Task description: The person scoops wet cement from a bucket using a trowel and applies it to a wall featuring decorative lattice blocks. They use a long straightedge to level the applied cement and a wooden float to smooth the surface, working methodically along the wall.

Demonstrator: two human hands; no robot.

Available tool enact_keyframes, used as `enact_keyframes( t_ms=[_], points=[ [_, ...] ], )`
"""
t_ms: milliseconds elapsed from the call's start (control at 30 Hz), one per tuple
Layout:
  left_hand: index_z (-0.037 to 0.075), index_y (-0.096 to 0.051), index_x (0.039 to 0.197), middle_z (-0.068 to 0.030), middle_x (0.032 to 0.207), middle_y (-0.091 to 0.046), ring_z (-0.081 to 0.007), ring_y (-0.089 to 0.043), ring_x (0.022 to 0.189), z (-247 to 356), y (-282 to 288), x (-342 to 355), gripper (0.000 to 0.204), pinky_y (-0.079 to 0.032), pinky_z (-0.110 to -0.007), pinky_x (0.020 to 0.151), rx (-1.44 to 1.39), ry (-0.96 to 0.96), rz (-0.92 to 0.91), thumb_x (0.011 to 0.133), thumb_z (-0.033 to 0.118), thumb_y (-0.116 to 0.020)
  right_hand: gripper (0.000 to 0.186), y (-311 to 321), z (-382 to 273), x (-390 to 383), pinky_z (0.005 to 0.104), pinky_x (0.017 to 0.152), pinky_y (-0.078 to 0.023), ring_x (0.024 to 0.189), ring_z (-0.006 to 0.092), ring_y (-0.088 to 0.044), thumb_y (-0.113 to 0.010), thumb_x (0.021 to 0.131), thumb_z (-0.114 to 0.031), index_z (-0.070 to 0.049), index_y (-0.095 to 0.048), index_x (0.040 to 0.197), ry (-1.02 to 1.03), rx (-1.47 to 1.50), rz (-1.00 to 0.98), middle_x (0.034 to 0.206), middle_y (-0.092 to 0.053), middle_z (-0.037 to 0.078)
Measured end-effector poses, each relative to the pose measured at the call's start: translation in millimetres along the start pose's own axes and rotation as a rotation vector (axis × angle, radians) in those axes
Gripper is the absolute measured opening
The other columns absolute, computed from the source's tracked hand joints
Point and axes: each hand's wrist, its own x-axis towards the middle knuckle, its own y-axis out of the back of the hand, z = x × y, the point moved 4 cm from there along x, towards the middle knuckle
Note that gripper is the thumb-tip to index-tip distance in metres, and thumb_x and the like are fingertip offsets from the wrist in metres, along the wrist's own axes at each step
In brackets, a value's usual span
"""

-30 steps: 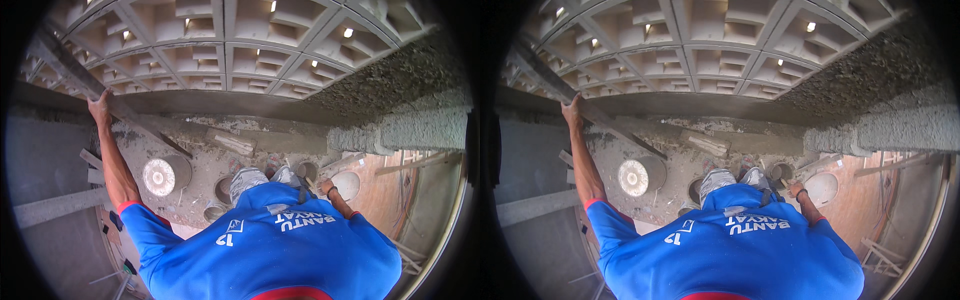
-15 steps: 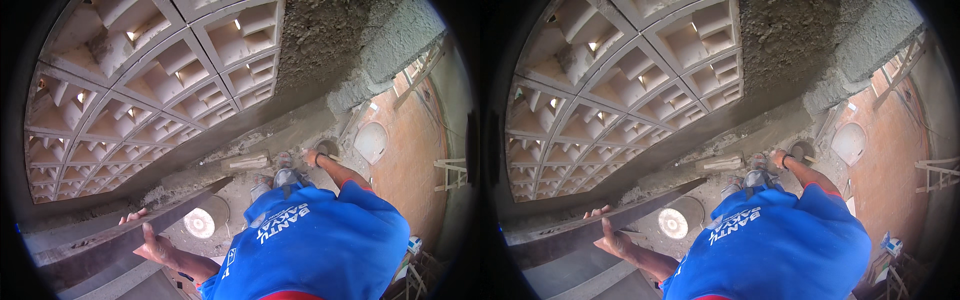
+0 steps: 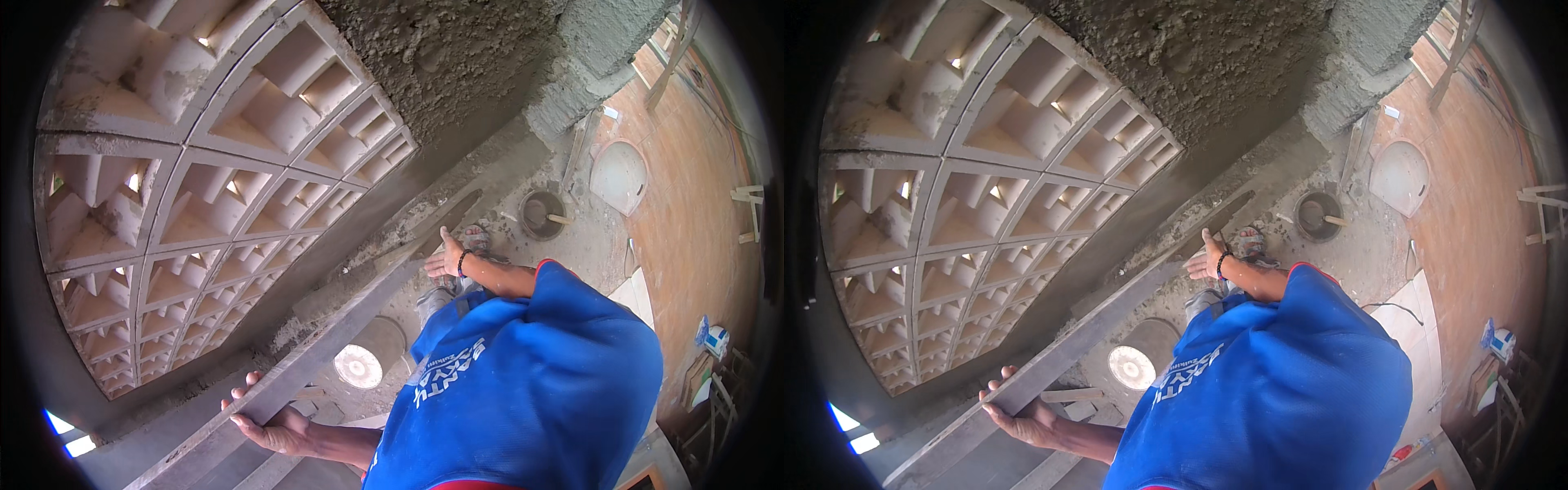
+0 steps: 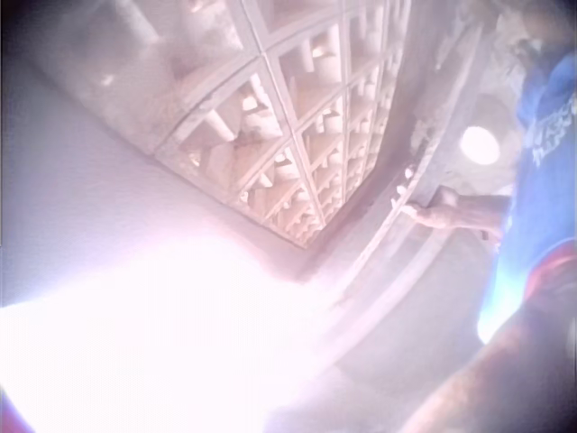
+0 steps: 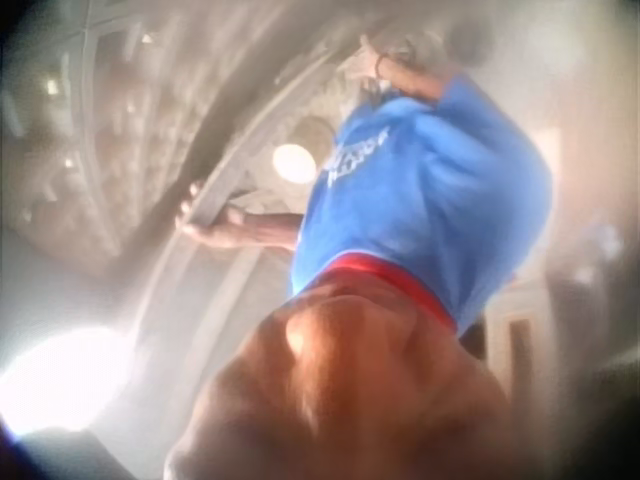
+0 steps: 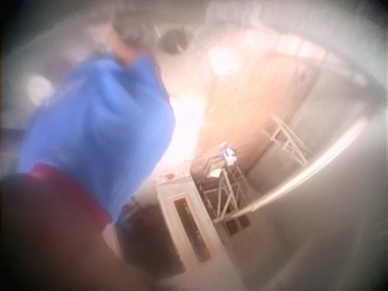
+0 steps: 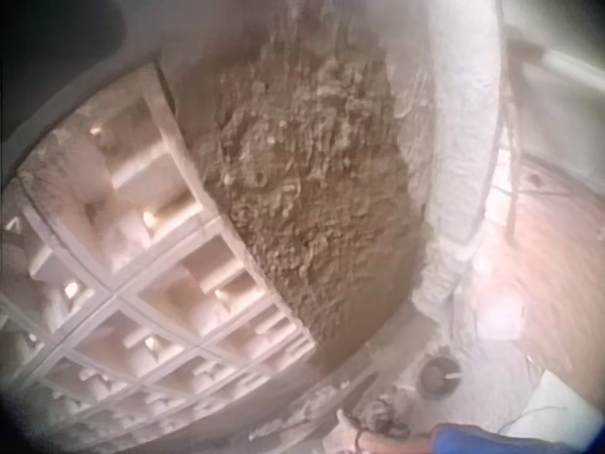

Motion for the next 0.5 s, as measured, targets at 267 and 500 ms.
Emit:
enact_keyframes(
  t_ms=[267, 500],
  points=[
    [0.003, -0.058, 0.104, -0.0101, 0.1, -0.062, -0.0321, -0.057, 0.1, -69.3, 95.7, 7.6, 0.027, -0.044, -0.051, 0.093, -0.031, 0.216, 0.237, 0.08, 0.013, -0.068, 0.08, 12.1, -47.0, 28.9, 0.057, 0.102, -0.031, 0.131, 0.0408, -0.029, -0.053, 0.085, -0.055, -0.015, -0.018, 0.144, 0.372, 0.275, 0.152, 0.146, -0.022, 0.02],
    [-0.004, -0.052, 0.106, -0.019, 0.108, -0.058, -0.0315, -0.058, 0.101, -146.0, 202.6, 11.1, 0.032, -0.049, -0.048, 0.091, 0.195, 0.561, 0.523, 0.084, 0.016, -0.064, 0.099, 18.0, -60.3, 40.0, 0.0559, 0.108, -0.02, 0.136, 0.0442, -0.013, -0.067, 0.079, -0.045, -0.011, -0.003, 0.145, 0.586, 0.355, 0.251, 0.15, -0.007, 0.024]
  ],
)
